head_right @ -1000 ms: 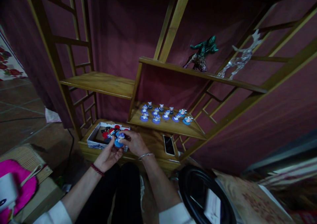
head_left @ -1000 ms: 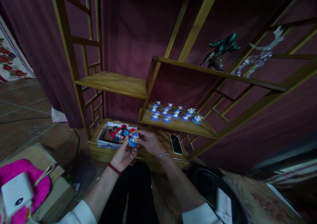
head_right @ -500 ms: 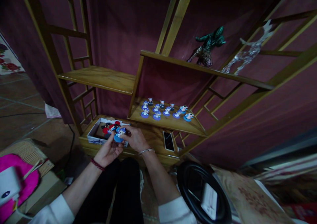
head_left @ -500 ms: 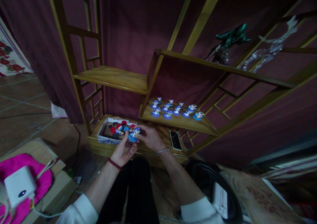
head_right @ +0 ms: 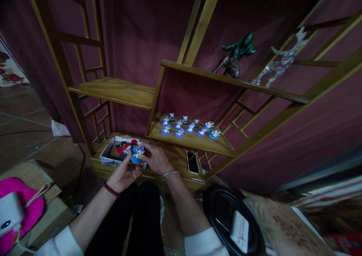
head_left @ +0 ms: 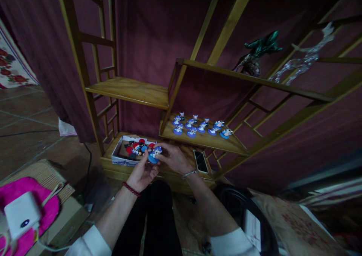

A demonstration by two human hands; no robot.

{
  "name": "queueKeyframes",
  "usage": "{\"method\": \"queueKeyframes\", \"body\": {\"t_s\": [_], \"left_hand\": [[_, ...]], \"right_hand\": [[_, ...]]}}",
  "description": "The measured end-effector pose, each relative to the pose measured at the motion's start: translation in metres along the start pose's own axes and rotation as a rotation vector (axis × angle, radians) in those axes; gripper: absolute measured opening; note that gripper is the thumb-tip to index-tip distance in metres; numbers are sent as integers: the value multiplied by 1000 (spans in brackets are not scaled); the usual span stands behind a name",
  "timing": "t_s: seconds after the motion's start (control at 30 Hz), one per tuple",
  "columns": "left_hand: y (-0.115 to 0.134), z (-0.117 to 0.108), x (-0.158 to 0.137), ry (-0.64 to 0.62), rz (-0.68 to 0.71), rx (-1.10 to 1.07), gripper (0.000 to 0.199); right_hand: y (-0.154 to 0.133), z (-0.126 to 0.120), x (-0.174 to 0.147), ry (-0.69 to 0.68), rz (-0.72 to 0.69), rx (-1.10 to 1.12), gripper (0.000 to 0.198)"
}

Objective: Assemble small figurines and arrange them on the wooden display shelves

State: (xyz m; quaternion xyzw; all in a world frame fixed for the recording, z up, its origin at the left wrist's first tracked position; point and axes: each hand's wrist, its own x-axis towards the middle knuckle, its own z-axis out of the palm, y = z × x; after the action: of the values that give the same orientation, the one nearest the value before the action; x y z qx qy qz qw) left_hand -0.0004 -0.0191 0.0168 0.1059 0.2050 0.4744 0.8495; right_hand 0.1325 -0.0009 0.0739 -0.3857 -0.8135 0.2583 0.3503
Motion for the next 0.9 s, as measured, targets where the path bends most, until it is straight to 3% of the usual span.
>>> {"method": "queueKeyframes", "body": {"t_s": [0.43, 0.9], "left_hand": [[-4, 6, -3, 62, 16, -17, 33], [-6, 5, -4, -36, 65, -57, 30]], "right_hand": [[-2, 0, -6, 39, -14, -67, 29], [-6, -2, -8, 71, -26, -95, 28]]}}
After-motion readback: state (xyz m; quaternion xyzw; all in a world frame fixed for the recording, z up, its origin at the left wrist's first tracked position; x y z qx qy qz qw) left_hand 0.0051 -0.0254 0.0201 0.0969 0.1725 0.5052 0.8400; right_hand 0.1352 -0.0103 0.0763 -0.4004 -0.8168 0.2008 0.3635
